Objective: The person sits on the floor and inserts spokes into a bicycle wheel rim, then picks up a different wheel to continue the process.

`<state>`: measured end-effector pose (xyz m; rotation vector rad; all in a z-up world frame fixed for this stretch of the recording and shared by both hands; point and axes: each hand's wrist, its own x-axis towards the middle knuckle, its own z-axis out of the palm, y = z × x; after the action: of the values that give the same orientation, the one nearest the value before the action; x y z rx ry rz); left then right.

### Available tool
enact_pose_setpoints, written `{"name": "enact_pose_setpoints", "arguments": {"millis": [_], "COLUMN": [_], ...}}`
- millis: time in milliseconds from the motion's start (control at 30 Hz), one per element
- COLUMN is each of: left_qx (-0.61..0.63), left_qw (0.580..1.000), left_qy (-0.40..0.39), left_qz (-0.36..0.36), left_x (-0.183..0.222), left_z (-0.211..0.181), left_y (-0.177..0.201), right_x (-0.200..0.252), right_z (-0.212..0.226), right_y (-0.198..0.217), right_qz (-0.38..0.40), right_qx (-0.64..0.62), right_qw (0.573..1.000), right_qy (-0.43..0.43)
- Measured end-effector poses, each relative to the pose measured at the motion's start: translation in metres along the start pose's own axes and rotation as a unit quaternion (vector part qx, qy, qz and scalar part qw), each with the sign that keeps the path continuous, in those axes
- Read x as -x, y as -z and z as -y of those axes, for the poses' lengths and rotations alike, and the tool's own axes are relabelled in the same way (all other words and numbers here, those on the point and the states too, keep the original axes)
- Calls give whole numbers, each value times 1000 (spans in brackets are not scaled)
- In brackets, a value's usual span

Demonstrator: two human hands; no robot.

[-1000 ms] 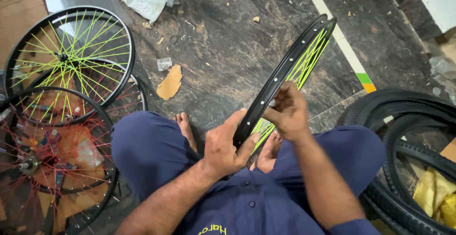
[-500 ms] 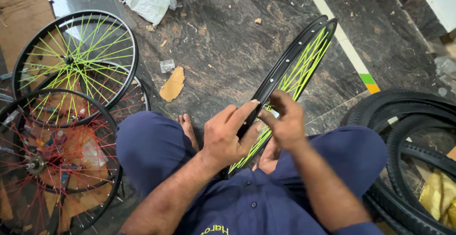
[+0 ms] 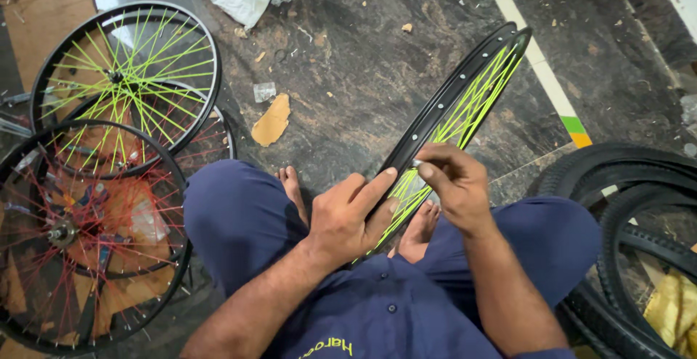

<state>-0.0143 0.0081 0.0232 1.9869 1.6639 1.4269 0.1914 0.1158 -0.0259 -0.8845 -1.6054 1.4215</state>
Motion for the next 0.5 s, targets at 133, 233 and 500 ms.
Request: {"name": "enact_pose_setpoints", "arguments": {"millis": [133, 233, 500], "left_qx": [6, 6, 15], "left_qw": [1000, 1000, 999], "left_qy": [-5, -16, -33], "left_qz": [-19, -25, -37], "left_x": [16, 25, 48], "left_z": [2, 3, 6], "left_y": [-1, -1, -11], "right_x": [11, 13, 3], "right_z": [6, 12, -5], "right_y": [-4, -2, -5], "right_qz": [-9, -49, -131], "right_qx": [-84, -65, -93], "right_qw": [995, 995, 984], "right_qy": [44, 64, 70]}}
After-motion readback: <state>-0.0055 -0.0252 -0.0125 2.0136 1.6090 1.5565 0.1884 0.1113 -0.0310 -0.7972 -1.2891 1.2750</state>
